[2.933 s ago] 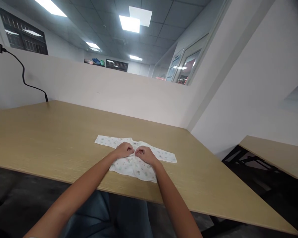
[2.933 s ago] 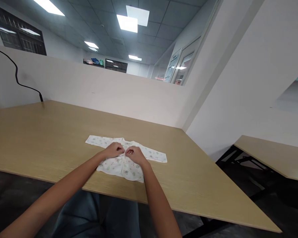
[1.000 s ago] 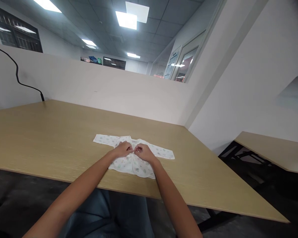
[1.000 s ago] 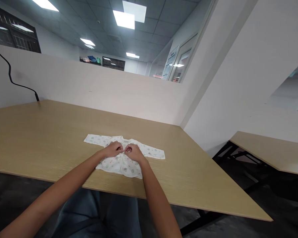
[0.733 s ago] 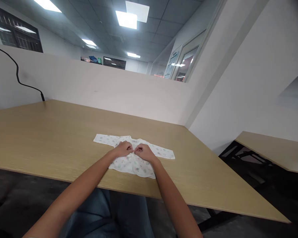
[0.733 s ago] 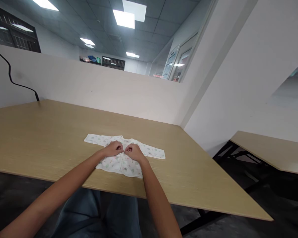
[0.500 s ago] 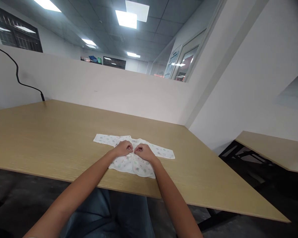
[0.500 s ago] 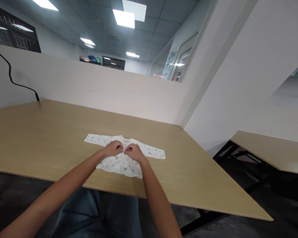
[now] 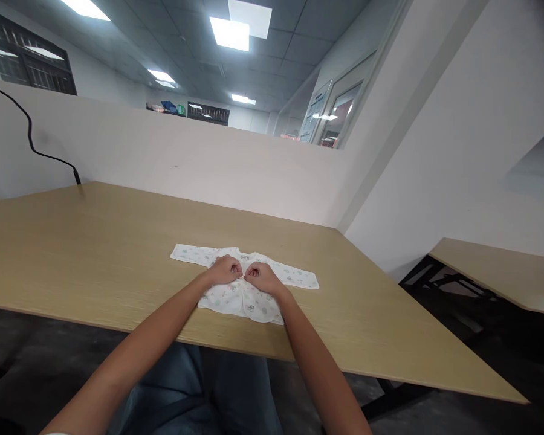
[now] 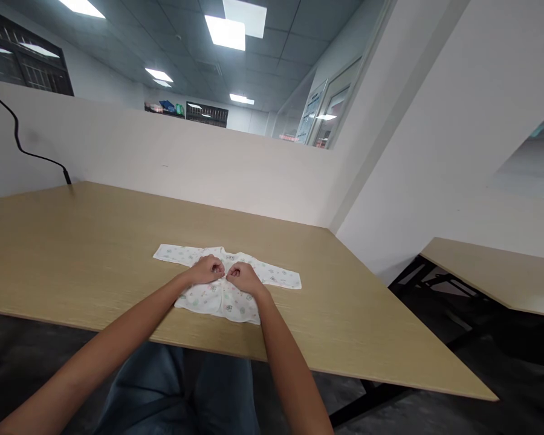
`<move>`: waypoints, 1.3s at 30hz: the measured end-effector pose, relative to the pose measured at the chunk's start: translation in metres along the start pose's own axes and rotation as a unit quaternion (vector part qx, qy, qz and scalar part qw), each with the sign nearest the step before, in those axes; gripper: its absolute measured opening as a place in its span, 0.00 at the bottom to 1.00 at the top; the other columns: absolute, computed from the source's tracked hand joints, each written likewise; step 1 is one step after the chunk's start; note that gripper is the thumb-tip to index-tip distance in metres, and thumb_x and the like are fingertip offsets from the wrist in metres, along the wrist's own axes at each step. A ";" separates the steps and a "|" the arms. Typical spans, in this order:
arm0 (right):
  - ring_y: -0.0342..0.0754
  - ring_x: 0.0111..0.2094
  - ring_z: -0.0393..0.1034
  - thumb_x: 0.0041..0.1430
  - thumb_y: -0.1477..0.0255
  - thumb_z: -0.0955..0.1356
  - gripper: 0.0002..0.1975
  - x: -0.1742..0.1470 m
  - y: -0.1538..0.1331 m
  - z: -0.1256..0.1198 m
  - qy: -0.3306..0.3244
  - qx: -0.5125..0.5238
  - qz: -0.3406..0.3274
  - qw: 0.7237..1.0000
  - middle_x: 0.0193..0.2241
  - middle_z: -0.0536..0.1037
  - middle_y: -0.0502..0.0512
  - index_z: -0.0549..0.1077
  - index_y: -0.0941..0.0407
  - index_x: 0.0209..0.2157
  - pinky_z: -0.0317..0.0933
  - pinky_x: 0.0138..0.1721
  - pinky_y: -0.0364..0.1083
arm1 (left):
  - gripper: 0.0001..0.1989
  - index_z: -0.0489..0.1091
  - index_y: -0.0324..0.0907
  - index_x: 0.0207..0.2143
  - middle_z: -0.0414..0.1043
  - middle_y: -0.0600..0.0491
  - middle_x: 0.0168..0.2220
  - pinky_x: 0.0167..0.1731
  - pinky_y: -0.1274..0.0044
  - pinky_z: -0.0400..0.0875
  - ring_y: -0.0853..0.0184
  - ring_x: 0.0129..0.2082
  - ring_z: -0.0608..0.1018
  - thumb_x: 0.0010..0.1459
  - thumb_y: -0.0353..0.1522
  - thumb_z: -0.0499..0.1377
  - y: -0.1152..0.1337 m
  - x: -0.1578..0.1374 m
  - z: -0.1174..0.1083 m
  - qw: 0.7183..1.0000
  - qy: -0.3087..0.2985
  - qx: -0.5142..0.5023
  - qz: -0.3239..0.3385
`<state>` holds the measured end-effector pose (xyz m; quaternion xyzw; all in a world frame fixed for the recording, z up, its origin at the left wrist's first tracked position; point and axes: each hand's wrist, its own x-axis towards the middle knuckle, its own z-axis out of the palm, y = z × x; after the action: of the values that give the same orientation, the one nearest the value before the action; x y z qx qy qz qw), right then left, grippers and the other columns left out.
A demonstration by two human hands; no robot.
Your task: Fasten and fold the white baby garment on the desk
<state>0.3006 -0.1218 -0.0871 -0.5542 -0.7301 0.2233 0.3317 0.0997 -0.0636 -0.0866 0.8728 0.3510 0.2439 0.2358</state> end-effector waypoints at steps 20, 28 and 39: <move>0.45 0.30 0.66 0.52 0.69 0.70 0.06 0.004 0.005 0.003 0.028 -0.011 0.010 1.000 0.26 0.76 0.51 0.77 0.57 0.25 0.57 0.32 0.43 | 0.05 0.77 0.43 0.31 0.77 0.53 0.32 0.43 0.73 0.64 0.60 0.42 0.75 0.53 0.32 0.60 0.004 -0.003 -0.001 0.998 0.012 0.051 0.017; 0.45 0.29 0.65 0.55 0.70 0.69 0.07 0.007 0.016 0.004 0.058 -0.044 -0.021 0.997 0.27 0.76 0.51 0.77 0.57 0.27 0.57 0.35 0.43 | 0.05 0.77 0.43 0.31 0.76 0.54 0.32 0.42 0.74 0.63 0.62 0.40 0.75 0.53 0.33 0.61 -0.007 0.005 0.007 0.998 0.034 0.051 0.025; 0.44 0.29 0.64 0.56 0.67 0.68 0.09 0.011 0.016 0.002 0.073 -0.018 -0.046 0.996 0.27 0.76 0.51 0.78 0.58 0.31 0.58 0.33 0.43 | 0.06 0.78 0.42 0.34 0.75 0.52 0.33 0.42 0.75 0.66 0.64 0.37 0.75 0.56 0.35 0.63 -0.016 -0.003 -0.011 0.992 0.077 0.022 0.094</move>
<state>0.3080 -0.1065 -0.0967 -0.5411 -0.7325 0.1537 0.3835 0.0833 -0.0521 -0.0882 0.8856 0.2894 0.3237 0.1648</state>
